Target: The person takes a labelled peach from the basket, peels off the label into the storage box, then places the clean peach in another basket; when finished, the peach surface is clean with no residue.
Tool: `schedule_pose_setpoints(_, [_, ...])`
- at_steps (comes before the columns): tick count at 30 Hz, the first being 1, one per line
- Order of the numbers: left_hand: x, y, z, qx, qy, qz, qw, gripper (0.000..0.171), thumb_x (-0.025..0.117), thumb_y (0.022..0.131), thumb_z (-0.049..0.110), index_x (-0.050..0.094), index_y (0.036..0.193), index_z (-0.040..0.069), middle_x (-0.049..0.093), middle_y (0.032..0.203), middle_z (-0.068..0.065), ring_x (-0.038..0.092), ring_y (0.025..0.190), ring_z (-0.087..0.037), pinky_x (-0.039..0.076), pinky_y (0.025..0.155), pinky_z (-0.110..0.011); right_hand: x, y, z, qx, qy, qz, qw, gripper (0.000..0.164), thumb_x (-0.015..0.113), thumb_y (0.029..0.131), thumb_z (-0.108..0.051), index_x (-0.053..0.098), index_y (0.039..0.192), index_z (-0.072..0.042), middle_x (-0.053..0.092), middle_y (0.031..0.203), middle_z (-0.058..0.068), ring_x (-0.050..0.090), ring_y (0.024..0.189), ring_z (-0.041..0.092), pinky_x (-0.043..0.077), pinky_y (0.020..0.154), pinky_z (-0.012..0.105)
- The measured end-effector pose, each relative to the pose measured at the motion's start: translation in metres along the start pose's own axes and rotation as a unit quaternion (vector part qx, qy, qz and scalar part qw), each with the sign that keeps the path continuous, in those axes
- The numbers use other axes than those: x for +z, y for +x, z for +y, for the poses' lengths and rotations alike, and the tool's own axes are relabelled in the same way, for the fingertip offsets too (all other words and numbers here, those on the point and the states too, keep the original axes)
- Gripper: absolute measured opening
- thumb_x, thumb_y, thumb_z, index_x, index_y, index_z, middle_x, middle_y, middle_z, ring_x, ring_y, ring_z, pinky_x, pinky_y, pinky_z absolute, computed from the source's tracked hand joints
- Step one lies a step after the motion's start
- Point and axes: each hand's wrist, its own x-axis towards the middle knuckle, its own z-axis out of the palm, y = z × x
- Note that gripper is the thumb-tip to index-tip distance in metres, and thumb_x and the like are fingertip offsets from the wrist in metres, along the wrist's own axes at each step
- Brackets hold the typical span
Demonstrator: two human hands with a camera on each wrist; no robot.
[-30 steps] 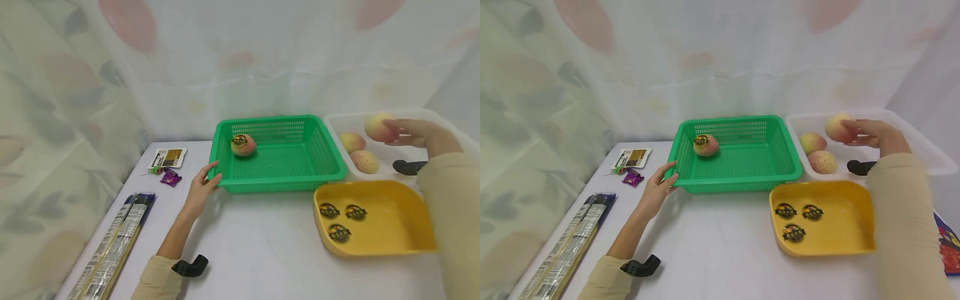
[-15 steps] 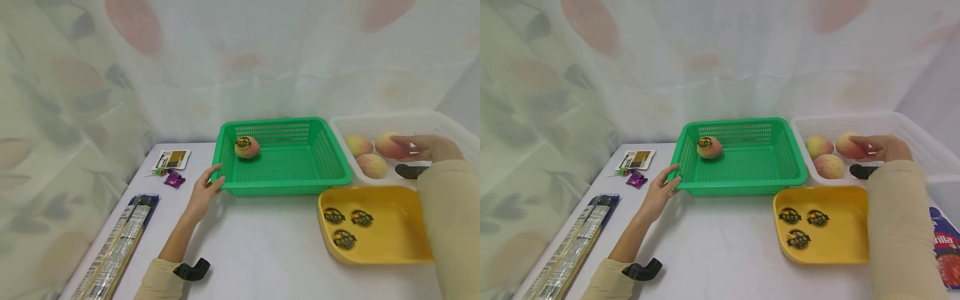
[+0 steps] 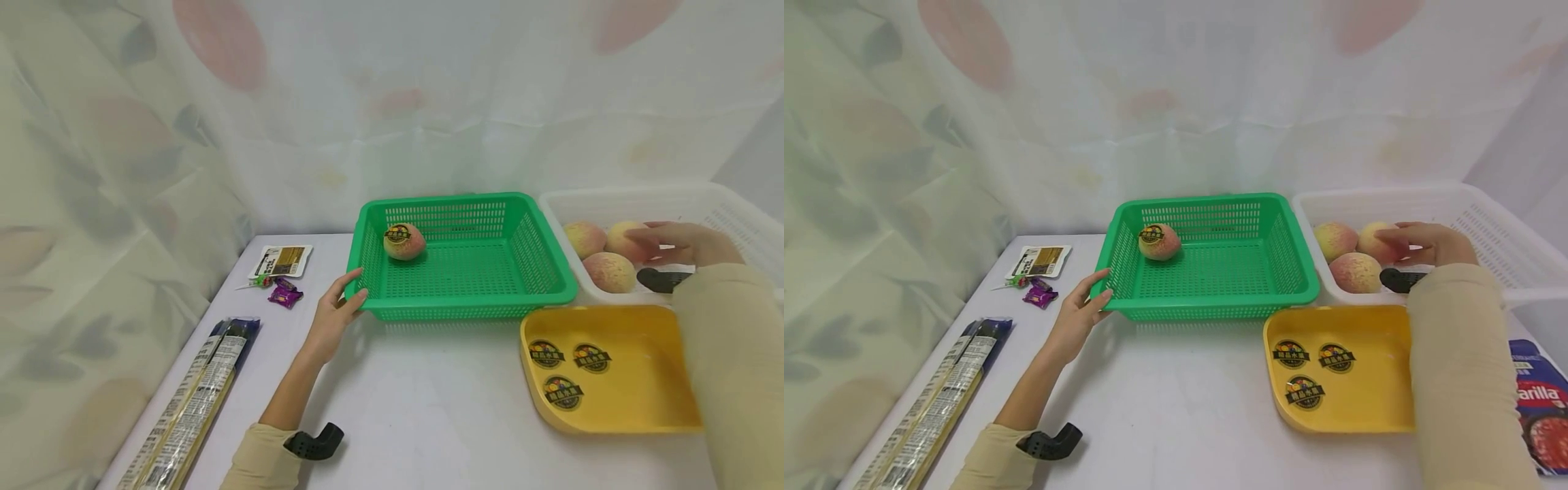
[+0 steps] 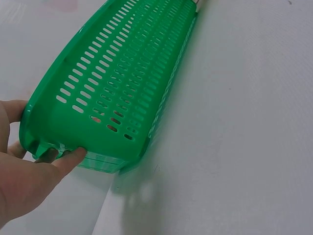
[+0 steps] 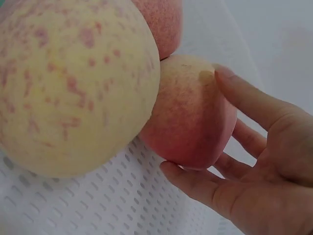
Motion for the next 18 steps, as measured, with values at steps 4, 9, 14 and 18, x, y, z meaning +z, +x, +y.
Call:
schedule_pose_setpoints(4, [0.001,0.001,0.000,0.001,0.000,-0.001,1.0000,0.050,0.052,0.099,0.010,0.036,0.146,0.010,0.022,0.151,-0.012,0.040,0.127,-0.040,0.044,0.099,-0.035,-0.003,0.001,-0.002,-0.003,-0.024,-0.014,1.000,0.094,0.055,0.088,-0.060,0.008,0.154,-0.010,0.040,0.139,0.011,0.062,0.094,0.013,0.023,0.101,0.068])
schedule_pose_setpoints(9, [0.001,0.001,-0.001,-0.004,0.004,-0.003,1.0000,0.050,0.053,0.099,0.011,0.036,0.146,0.011,0.023,0.151,-0.011,0.040,0.126,-0.040,0.044,0.099,-0.034,-0.006,-0.004,-0.002,0.010,-0.056,-0.037,0.998,0.098,0.043,0.090,-0.066,-0.007,0.150,-0.005,-0.002,0.152,0.031,0.040,0.126,0.043,0.018,0.096,0.075])
schedule_pose_setpoints(14, [0.000,0.001,-0.001,-0.006,0.002,-0.006,1.0000,0.050,0.053,0.099,0.012,0.036,0.146,0.011,0.022,0.152,-0.011,0.040,0.127,-0.040,0.044,0.099,-0.034,-0.010,-0.007,0.001,-0.020,-0.047,-0.046,0.998,0.079,0.039,0.096,-0.058,0.005,0.153,-0.016,0.010,0.151,0.032,0.059,0.106,0.023,0.028,0.102,0.063])
schedule_pose_setpoints(18, [0.000,0.001,0.000,-0.008,-0.001,-0.007,0.9999,0.050,0.053,0.099,0.012,0.036,0.146,0.011,0.022,0.152,-0.012,0.039,0.128,-0.039,0.044,0.099,-0.034,-0.017,-0.010,0.003,-0.058,-0.037,-0.065,0.996,0.066,0.036,0.103,-0.040,0.003,0.152,-0.012,0.006,0.150,0.035,0.057,0.103,0.012,0.044,0.098,0.044])
